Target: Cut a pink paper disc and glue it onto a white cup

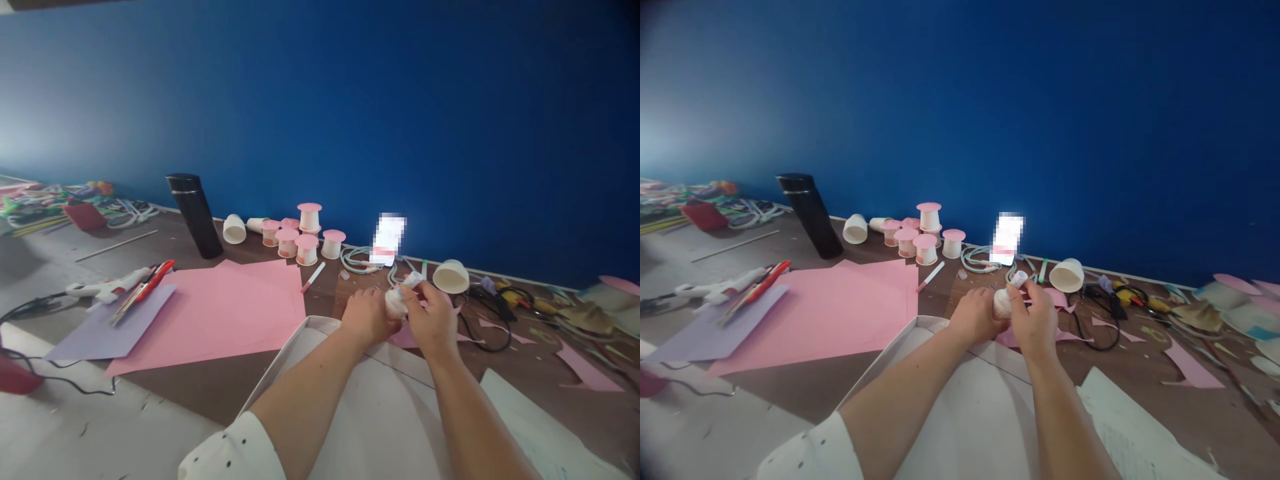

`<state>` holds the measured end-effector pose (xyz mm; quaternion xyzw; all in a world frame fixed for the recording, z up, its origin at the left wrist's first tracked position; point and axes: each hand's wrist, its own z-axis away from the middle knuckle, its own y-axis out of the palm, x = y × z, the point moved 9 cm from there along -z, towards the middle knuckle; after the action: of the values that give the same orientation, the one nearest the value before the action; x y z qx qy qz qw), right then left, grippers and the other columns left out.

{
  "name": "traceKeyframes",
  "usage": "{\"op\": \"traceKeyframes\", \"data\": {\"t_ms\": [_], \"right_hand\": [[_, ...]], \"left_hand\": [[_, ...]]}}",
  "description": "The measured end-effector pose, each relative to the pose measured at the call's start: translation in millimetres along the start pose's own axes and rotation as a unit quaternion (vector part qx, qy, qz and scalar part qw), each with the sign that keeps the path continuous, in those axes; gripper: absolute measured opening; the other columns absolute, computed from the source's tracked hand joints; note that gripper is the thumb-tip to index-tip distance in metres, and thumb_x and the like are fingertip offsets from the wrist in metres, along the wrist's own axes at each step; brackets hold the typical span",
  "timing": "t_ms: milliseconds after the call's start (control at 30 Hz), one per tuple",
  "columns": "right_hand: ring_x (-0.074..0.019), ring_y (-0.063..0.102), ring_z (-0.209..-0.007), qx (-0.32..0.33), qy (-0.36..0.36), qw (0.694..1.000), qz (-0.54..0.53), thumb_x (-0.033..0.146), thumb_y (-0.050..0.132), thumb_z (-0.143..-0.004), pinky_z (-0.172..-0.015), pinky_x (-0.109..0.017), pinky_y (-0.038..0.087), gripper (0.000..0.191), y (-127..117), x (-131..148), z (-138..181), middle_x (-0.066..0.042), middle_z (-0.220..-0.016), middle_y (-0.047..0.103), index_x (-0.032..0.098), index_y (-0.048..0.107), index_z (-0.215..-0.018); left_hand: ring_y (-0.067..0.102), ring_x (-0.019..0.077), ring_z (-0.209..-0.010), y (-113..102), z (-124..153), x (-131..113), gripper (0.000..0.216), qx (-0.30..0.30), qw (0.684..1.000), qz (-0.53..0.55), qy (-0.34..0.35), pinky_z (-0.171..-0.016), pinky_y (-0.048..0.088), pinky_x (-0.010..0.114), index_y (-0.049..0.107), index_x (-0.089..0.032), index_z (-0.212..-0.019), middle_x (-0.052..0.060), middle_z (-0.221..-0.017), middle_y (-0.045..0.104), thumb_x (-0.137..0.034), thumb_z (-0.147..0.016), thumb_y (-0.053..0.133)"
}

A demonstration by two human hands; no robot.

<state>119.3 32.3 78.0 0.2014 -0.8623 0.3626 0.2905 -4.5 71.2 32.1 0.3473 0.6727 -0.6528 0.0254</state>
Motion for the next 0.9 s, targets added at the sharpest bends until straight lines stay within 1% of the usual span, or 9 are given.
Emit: {"op": "traceKeyframes", "data": {"t_ms": [167,300,467,600,700,800,900], "right_hand": [[-0.0256,0.062,-0.082,0.011,-0.007,1.0,0.009,0.051,0.053,-0.084,-0.074,-0.036,0.044,0.04,-4.8,4.8,2.5,-0.011,-0.089,0.073,0.018,0.073,-0.093],[-0.0243,0.061,-0.076,0.021,0.008,1.0,0.009,0.055,0.054,-0.083,-0.067,-0.033,0.043,0.042,-6.4,7.6,7.1,-0.008,-0.083,0.073,0.019,0.074,-0.091],[-0.0269,0.064,-0.083,0.019,0.017,1.0,-0.019,0.055,0.057,-0.081,-0.074,-0.036,0.046,0.043,-1.6,8.5,8.7,-0.008,-0.087,0.074,0.019,0.074,-0.097],[-0.028,0.065,-0.086,-0.005,0.004,1.0,-0.015,0.054,0.057,-0.082,-0.079,-0.038,0.046,0.044,0.5,4.8,4.2,-0.01,-0.089,0.075,0.018,0.074,-0.1],[-0.0282,0.066,-0.088,-0.014,-0.008,1.0,-0.008,0.053,0.057,-0.083,-0.08,-0.039,0.046,0.043,0.8,-0.4,0.6,-0.01,-0.092,0.075,0.018,0.073,-0.102],[-0.0271,0.065,-0.086,-0.01,-0.004,1.0,0.002,0.052,0.057,-0.084,-0.078,-0.037,0.045,0.041,-0.3,-5.5,-1.4,-0.009,-0.091,0.075,0.019,0.073,-0.101],[-0.0262,0.064,-0.079,-0.007,0.007,1.0,0.02,0.054,0.057,-0.084,-0.071,-0.035,0.044,0.041,-4.5,-7.4,-1.2,-0.009,-0.084,0.074,0.019,0.074,-0.097]], "left_hand": [[0.061,0.0318,-0.108,-2.0,1.2,0.2,0.046,0.002,1.0,0.01,-0.002,-0.094,0.049,0.043,0.059,-0.016,-0.108,0.012,-0.114,0.066,-0.047,-0.074,0.065],[0.061,0.0307,-0.108,0.3,0.3,2.7,0.045,0.001,1.0,0.016,0.001,-0.094,0.049,0.042,0.058,-0.017,-0.107,0.012,-0.113,0.066,-0.046,-0.074,0.066],[0.061,0.0311,-0.109,3.5,-1.7,3.6,0.047,0.004,1.0,0.014,0.003,-0.097,0.048,0.043,0.058,-0.017,-0.108,0.012,-0.115,0.065,-0.047,-0.074,0.067],[0.062,0.0314,-0.107,2.9,-2.2,3.0,0.046,-0.004,1.0,0.015,0.002,-0.095,0.049,0.044,0.059,-0.016,-0.107,0.012,-0.111,0.067,-0.047,-0.074,0.066],[0.061,0.0319,-0.108,1.5,-1.4,2.1,0.047,-0.008,1.0,0.018,0.003,-0.096,0.049,0.044,0.06,-0.016,-0.108,0.012,-0.112,0.067,-0.047,-0.073,0.067],[0.061,0.0317,-0.11,0.3,-0.6,0.9,0.046,-0.006,1.0,0.019,0.006,-0.098,0.049,0.043,0.06,-0.016,-0.108,0.012,-0.113,0.066,-0.046,-0.073,0.066],[0.06,0.0316,-0.111,0.5,-0.7,-0.1,0.046,0.001,1.0,0.017,0.008,-0.098,0.048,0.043,0.06,-0.017,-0.108,0.012,-0.113,0.066,-0.046,-0.074,0.066]]}}
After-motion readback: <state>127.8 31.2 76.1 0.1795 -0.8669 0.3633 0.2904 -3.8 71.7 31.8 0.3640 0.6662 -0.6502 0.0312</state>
